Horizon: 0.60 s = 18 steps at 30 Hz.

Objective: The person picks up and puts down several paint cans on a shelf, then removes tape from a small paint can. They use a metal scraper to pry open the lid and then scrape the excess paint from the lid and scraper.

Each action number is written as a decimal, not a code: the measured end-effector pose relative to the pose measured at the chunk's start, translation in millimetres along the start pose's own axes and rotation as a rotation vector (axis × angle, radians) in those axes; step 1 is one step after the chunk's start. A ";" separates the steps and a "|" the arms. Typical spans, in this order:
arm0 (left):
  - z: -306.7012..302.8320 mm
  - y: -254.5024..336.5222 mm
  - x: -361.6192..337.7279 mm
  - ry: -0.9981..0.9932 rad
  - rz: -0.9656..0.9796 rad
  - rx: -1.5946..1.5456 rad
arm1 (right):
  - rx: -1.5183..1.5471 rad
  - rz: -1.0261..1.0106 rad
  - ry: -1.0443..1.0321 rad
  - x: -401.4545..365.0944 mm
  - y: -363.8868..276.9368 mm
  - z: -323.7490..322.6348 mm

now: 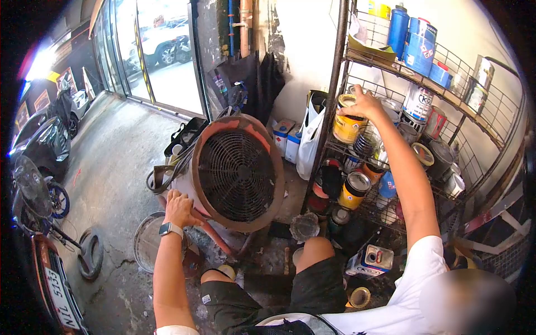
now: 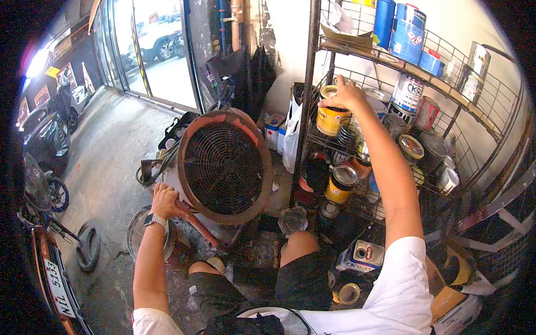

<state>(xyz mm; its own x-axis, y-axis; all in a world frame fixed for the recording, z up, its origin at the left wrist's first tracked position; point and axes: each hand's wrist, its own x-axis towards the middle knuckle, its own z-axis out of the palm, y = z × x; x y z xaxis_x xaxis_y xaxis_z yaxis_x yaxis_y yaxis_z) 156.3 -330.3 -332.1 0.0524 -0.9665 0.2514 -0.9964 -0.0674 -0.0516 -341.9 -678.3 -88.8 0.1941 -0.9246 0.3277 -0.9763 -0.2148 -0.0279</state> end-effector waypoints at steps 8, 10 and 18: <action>5.0 -4.8 0.7 0.022 0.020 -0.002 | 0.196 -0.005 0.142 0.2 2.9 5.5; 5.2 -4.1 0.3 0.026 0.029 0.010 | 0.223 0.089 0.242 4.3 4.3 1.6; 15.6 -10.8 0.1 0.125 0.090 0.013 | 0.614 -0.151 0.505 -7.7 22.2 -14.1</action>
<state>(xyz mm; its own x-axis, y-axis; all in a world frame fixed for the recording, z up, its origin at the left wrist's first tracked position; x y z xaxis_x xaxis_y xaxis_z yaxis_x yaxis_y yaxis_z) 168.1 -333.6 -346.7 -0.0466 -0.9302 0.3640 -0.9957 0.0142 -0.0914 -366.5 -671.5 -78.6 0.1093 -0.6499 0.7521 -0.6874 -0.5960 -0.4151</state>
